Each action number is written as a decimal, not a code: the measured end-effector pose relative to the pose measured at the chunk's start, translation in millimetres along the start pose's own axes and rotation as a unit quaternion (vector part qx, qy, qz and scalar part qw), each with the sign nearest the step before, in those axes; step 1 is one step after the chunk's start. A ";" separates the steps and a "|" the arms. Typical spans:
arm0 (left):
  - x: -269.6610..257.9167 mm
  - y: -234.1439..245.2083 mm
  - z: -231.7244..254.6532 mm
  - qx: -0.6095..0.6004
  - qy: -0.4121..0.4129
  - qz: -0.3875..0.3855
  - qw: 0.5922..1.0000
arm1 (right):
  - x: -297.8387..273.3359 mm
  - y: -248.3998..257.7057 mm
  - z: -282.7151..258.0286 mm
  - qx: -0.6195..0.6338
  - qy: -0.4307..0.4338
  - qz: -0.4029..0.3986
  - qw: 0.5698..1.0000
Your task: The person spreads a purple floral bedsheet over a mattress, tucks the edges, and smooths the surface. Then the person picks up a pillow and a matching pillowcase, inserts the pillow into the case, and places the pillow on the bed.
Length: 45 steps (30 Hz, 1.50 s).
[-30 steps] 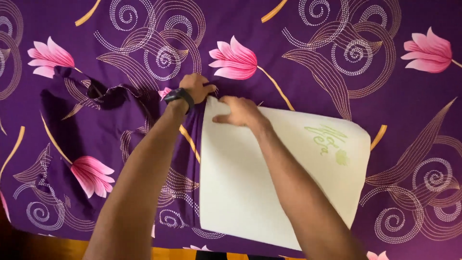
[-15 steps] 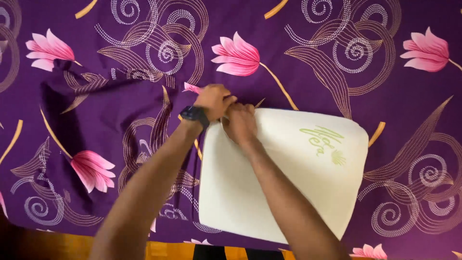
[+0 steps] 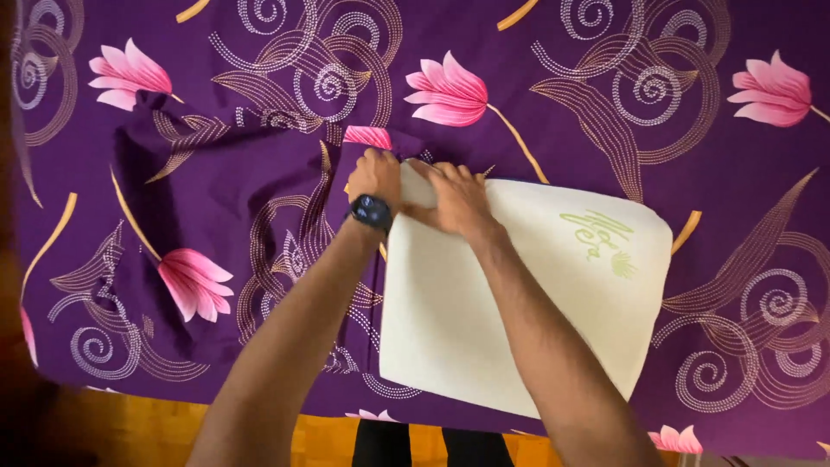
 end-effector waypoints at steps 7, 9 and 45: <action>42.8 -57.8 -7.9 -0.141 0.097 -0.289 0.942 | -32.3 1.3 -10.0 0.056 0.073 -0.018 0.996; 44.7 -55.1 6.8 -0.168 0.080 -0.317 0.930 | -39.2 -11.8 -3.3 0.067 0.111 0.020 0.991; 66.0 -58.2 24.0 -0.121 -0.031 -0.367 0.922 | 69.4 -81.3 7.4 0.089 -0.045 -0.131 0.986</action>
Point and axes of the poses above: each hand's wrist, its own x-axis towards the middle knuckle, its own y-axis out of the back of the hand, z = x × y, the point moved 7 cm from there along x, towards the middle knuckle, and after that the axes turned 4 degrees about y, right-handed, at the moved point
